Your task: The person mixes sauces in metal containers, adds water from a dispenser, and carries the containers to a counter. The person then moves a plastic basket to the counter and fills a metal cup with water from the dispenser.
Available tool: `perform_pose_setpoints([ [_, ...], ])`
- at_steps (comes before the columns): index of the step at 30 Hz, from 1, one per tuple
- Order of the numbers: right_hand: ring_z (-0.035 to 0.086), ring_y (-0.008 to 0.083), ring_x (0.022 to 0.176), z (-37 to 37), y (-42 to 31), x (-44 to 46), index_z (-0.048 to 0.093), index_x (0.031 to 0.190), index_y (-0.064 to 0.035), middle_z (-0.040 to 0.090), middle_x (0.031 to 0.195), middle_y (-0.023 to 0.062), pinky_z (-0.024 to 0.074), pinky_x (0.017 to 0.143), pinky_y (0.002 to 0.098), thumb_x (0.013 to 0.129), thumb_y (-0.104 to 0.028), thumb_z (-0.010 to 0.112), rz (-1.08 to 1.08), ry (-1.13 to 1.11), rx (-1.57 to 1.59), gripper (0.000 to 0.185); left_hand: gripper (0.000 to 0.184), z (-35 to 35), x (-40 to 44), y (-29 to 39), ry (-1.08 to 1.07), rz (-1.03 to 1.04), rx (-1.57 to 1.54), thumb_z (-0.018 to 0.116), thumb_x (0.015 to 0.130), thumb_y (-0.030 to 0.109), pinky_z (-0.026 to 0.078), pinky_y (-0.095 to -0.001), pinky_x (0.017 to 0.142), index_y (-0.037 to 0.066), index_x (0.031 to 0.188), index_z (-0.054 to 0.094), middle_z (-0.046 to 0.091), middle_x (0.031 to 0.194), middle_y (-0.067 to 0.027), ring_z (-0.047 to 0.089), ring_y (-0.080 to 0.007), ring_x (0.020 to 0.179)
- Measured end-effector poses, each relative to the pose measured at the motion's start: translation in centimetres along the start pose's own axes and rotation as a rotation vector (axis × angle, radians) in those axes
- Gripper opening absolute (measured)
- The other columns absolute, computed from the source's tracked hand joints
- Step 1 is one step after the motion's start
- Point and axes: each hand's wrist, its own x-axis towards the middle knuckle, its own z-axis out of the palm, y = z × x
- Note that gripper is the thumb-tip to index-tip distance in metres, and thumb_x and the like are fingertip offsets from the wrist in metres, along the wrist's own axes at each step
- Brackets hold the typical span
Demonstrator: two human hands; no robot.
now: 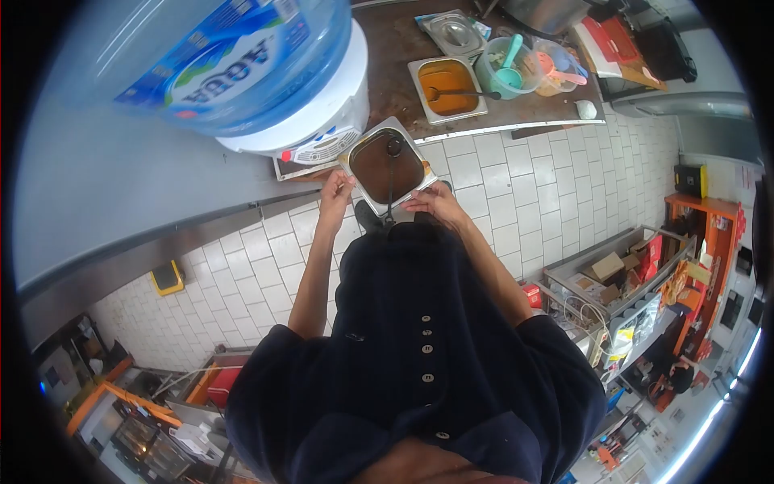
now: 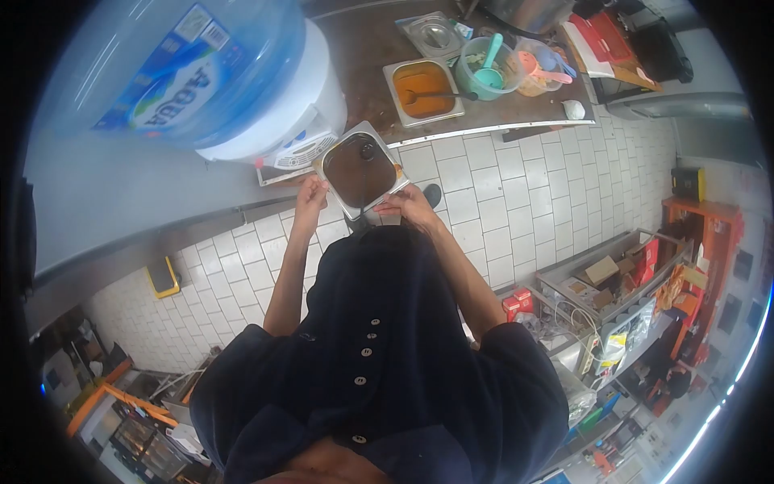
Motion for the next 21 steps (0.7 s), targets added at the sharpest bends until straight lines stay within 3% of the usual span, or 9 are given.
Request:
perform_pose_setpoints([
  [5, 0.07, 0.0328, 0.097, -4.5, 0.4, 2.4, 0.055, 0.119, 0.0108, 0.065, 0.109, 0.0242, 0.0596, 0.088, 0.0391, 0.096, -0.005, 0.057, 0.013, -0.021, 0.054, 0.028, 0.018, 2.0, 2.3, -1.8, 0.067, 0.065, 0.035, 0.065, 0.096, 0.026, 0.034, -0.0206, 0.058, 0.012, 0.091, 0.055, 0.049, 0.079, 0.0078, 0.042, -0.0036, 0.069],
  [6, 0.07, 0.0339, 0.097, -5.0, -0.4, 2.5, 0.053, 0.119, 0.0092, 0.064, 0.111, 0.0221, 0.0597, 0.085, 0.0389, 0.097, -0.005, 0.057, 0.019, -0.045, 0.037, 0.026, 0.016, 2.7, 3.1, -3.2, 0.201, 0.018, -0.032, 0.065, 0.096, 0.026, 0.034, -0.0203, 0.058, 0.014, 0.091, 0.055, 0.047, 0.077, 0.0086, 0.041, -0.0027, 0.067],
  [7, 0.07, 0.0342, 0.097, -5.8, -0.2, 2.8, 0.054, 0.116, 0.0099, 0.064, 0.11, 0.0224, 0.0597, 0.086, 0.0402, 0.096, -0.007, 0.059, 0.007, -0.077, 0.061, 0.027, 0.025, -0.5, 4.7, -6.2, 0.009, -0.008, -0.036, 0.068, 0.094, 0.02, 0.045, -0.0246, 0.071, 0.013, 0.116, 0.056, 0.056, 0.092, 0.0048, 0.053, -0.006, 0.079],
  [10, 0.07, 0.0313, 0.094, -6.9, -2.1, 2.9, 0.054, 0.121, 0.0113, 0.064, 0.11, 0.0219, 0.061, 0.083, 0.0403, 0.097, -0.009, 0.058, -0.072, -0.184, 0.032, 0.032, 0.014, 1.8, 4.8, -4.7, -0.027, -0.008, -0.161, 0.063, 0.097, 0.018, 0.047, -0.0258, 0.067, 0.012, 0.107, 0.055, 0.055, 0.087, 0.004, 0.053, -0.0061, 0.077],
  [13, 0.071, 0.0286, 0.092, -7.6, -1.7, 5.0, 0.055, 0.124, 0.0083, 0.066, 0.108, 0.0205, 0.0606, 0.084, 0.0399, 0.096, -0.008, 0.058, -0.039, -0.216, -0.058, 0.033, 0.028, 2.6, 3.8, -3.4, -0.1, 0.009, -0.164, 0.06, 0.1, 0.025, 0.049, -0.032, 0.074, 0.011, 0.121, 0.049, 0.061, 0.106, -0.0041, 0.06, -0.016, 0.09],
  [14, 0.071, 0.0286, 0.092, -7.8, -1.3, 5.7, 0.055, 0.124, 0.0083, 0.066, 0.108, 0.0205, 0.0606, 0.084, 0.0399, 0.096, -0.008, 0.058, -0.064, -0.183, -0.05, 0.033, 0.028, 2.8, 3.7, -3.2, -0.142, 0.008, -0.156, 0.06, 0.1, 0.025, 0.049, -0.032, 0.074, 0.011, 0.121, 0.049, 0.061, 0.106, -0.0041, 0.06, -0.016, 0.09],
  [16, 0.071, 0.0324, 0.096, -8.3, -2.3, 6.6, 0.055, 0.121, 0.0075, 0.067, 0.106, 0.0241, 0.0592, 0.086, 0.0416, 0.094, -0.004, 0.057, -0.104, -0.226, -0.06, 0.029, 0.033, 3.8, 4.2, -2.3, 0.051, -0.046, -0.18, 0.062, 0.098, 0.029, 0.05, -0.0356, 0.077, 0.014, 0.123, 0.046, 0.059, 0.113, -0.0067, 0.06, -0.0204, 0.093],
  [19, 0.071, 0.0325, 0.095, -8.7, -2.8, 7.1, 0.057, 0.118, 0.0069, 0.067, 0.105, 0.0247, 0.0594, 0.085, 0.0418, 0.093, -0.004, 0.058, -0.048, -0.161, -0.109, 0.027, 0.037, 3.6, 5.0, -2.3, -0.018, -0.05, -0.215, 0.064, 0.097, 0.029, 0.05, -0.038, 0.08, 0.016, 0.125, 0.045, 0.057, 0.117, -0.0082, 0.06, -0.0231, 0.095],
  [21, 0.071, 0.0331, 0.094, -9.0, -2.5, 6.9, 0.057, 0.116, 0.0067, 0.068, 0.104, 0.0251, 0.0596, 0.085, 0.0417, 0.092, -0.007, 0.062, -0.041, -0.229, -0.063, 0.028, 0.038, 4.3, 4.6, -1.8, 0.0, -0.034, -0.261, 0.066, 0.096, 0.027, 0.051, -0.0401, 0.082, 0.014, 0.125, 0.045, 0.058, 0.117, -0.0091, 0.06, -0.0246, 0.096],
])
